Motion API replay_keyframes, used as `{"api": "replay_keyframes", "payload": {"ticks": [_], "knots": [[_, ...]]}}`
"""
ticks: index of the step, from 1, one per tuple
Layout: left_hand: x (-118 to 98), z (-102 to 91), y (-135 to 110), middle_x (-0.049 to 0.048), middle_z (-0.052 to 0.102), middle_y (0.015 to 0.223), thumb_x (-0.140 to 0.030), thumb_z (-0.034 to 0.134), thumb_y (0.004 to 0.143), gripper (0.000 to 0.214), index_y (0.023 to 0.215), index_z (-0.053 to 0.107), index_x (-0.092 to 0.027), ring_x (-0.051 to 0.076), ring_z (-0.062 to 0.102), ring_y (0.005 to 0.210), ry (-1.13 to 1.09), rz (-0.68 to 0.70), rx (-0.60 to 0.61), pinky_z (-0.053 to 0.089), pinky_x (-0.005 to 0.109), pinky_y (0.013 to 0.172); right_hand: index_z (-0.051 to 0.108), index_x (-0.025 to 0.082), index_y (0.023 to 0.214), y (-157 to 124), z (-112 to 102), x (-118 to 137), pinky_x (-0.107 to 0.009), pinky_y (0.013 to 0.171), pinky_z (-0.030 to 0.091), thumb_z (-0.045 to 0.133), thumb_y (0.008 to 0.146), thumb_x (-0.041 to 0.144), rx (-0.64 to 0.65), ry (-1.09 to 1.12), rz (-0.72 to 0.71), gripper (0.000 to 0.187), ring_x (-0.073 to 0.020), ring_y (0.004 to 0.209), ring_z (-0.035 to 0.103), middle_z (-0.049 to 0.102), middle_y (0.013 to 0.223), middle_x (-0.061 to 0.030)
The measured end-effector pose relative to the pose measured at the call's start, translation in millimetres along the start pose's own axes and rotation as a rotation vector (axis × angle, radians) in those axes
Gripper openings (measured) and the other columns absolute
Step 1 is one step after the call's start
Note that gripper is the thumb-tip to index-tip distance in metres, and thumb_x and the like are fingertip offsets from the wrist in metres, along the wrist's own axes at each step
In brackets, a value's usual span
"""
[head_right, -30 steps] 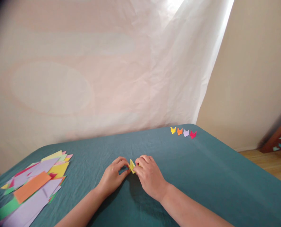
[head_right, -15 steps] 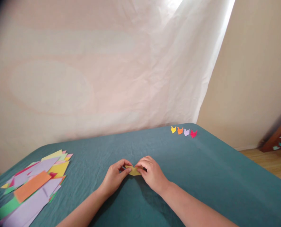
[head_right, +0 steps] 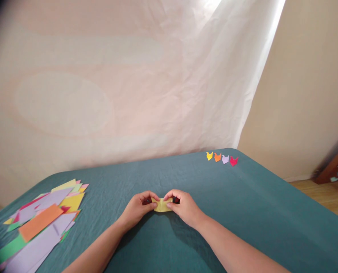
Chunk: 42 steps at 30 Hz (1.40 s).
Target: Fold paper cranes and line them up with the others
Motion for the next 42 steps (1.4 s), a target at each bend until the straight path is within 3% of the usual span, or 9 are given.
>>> {"api": "replay_keyframes", "payload": {"ticks": [14,28,42], "knots": [[-3,-0.2,-1,0.0021,0.065,0.076,-0.025,0.069,0.068,0.022,0.087,0.066,-0.015,0.013,0.058,0.065,-0.072,-0.059,0.031,0.041,0.021,0.06,0.067,0.021,0.087,-1,1,-1,-0.022,0.062,0.04,0.061,0.076,0.019,-0.005,0.01,0.014,0.013,-0.0126,0.066,0.052,0.061,0.072,0.0024],[-5,4.5,-2,0.001,0.066,0.074,-0.021,0.07,0.068,0.02,0.086,0.064,-0.014,0.011,0.058,0.063,-0.3,-0.091,0.096,0.041,0.021,0.062,0.066,0.02,0.086,0,5,-9,-0.021,0.06,0.039,0.062,0.075,0.02,0.014,0.103,0.02,0.011,-0.0117,0.063,0.051,0.061,0.07,0.0031],[-5,4.6,-3,0.002,0.066,0.079,-0.023,0.069,0.068,0.025,0.091,0.065,-0.014,0.012,0.057,0.065,-0.131,-0.066,0.046,0.041,0.02,0.06,0.065,0.02,0.094,-1,5,-3,-0.022,0.065,0.041,0.06,0.073,0.013,0.042,0.082,0.01,0.023,-0.013,0.07,0.056,0.065,0.081,0.0014]]}}
Point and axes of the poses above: each hand's wrist, its own y-axis towards the middle knuckle, its own z-axis out of the palm, x = y × z, the point moved 2 cm from there along y, towards the middle knuckle
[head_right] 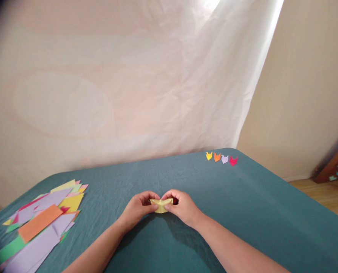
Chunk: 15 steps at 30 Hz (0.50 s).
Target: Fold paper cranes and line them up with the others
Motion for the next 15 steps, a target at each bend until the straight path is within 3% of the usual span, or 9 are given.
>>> {"api": "replay_keyframes", "payload": {"ticks": [15], "knots": [[1.7,-1.8,-0.7,0.0034,0.069,0.085,-0.022,0.063,0.073,0.024,0.096,0.068,-0.016,0.015,0.061,0.073,0.11,0.04,0.01,0.043,0.023,0.067,0.066,0.023,0.101,-0.8,-0.4,2.3,-0.024,0.069,0.042,0.061,0.075,0.015,-0.012,-0.014,-0.033,0.028,-0.0139,0.076,0.058,0.068,0.091,0.0012]]}}
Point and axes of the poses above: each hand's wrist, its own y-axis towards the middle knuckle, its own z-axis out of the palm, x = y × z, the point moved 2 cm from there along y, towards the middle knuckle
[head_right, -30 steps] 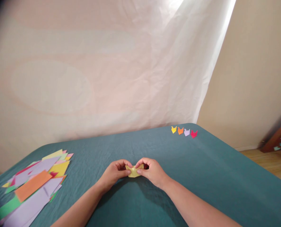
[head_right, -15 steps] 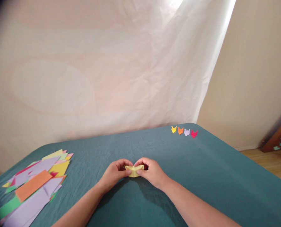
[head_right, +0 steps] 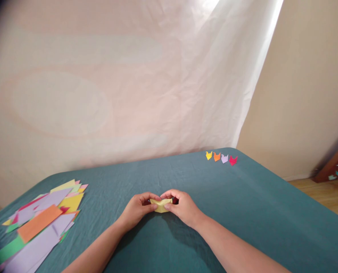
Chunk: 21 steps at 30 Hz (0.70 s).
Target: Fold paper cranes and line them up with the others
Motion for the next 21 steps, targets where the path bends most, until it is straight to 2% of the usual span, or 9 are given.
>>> {"api": "replay_keyframes", "payload": {"ticks": [7,21], "knots": [[4.3,-2.2,1.8,0.0031,0.068,0.083,-0.022,0.063,0.073,0.024,0.096,0.069,-0.016,0.015,0.06,0.072,0.022,0.003,0.002,0.043,0.023,0.067,0.07,0.023,0.092,0.8,-4.6,1.5,-0.023,0.066,0.04,0.062,0.076,0.015,-0.02,-0.064,-0.024,0.019,-0.013,0.071,0.055,0.067,0.084,0.0017],[0.6,-3.5,0.9,0.0023,0.068,0.083,-0.021,0.061,0.073,0.024,0.095,0.07,-0.017,0.015,0.059,0.073,0.105,0.002,0.008,0.042,0.023,0.066,0.071,0.022,0.089,2.1,-7.1,2.0,-0.023,0.067,0.042,0.064,0.076,0.013,-0.037,-0.136,-0.064,0.018,-0.0134,0.072,0.057,0.065,0.081,-0.0001]]}}
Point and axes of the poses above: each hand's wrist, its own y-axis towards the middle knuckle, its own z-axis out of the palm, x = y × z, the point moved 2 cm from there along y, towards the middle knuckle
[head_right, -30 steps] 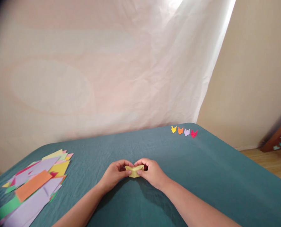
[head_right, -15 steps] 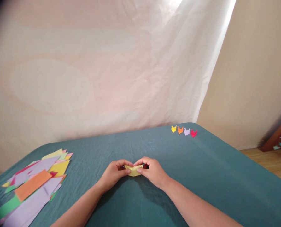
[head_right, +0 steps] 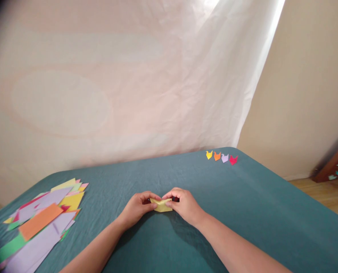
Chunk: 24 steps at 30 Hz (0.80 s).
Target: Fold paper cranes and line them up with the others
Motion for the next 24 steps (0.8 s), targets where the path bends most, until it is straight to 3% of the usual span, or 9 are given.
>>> {"api": "replay_keyframes", "payload": {"ticks": [24], "knots": [[-12,-1.4,-2,0.0015,0.065,0.084,-0.021,0.059,0.074,0.022,0.092,0.071,-0.019,0.014,0.055,0.07,0.169,0.072,-0.009,0.04,0.022,0.064,0.073,0.025,0.087,0,2,0,-0.024,0.07,0.042,0.065,0.079,0.017,-0.017,-0.1,-0.072,0.014,-0.0145,0.076,0.059,0.066,0.079,-0.0003]]}}
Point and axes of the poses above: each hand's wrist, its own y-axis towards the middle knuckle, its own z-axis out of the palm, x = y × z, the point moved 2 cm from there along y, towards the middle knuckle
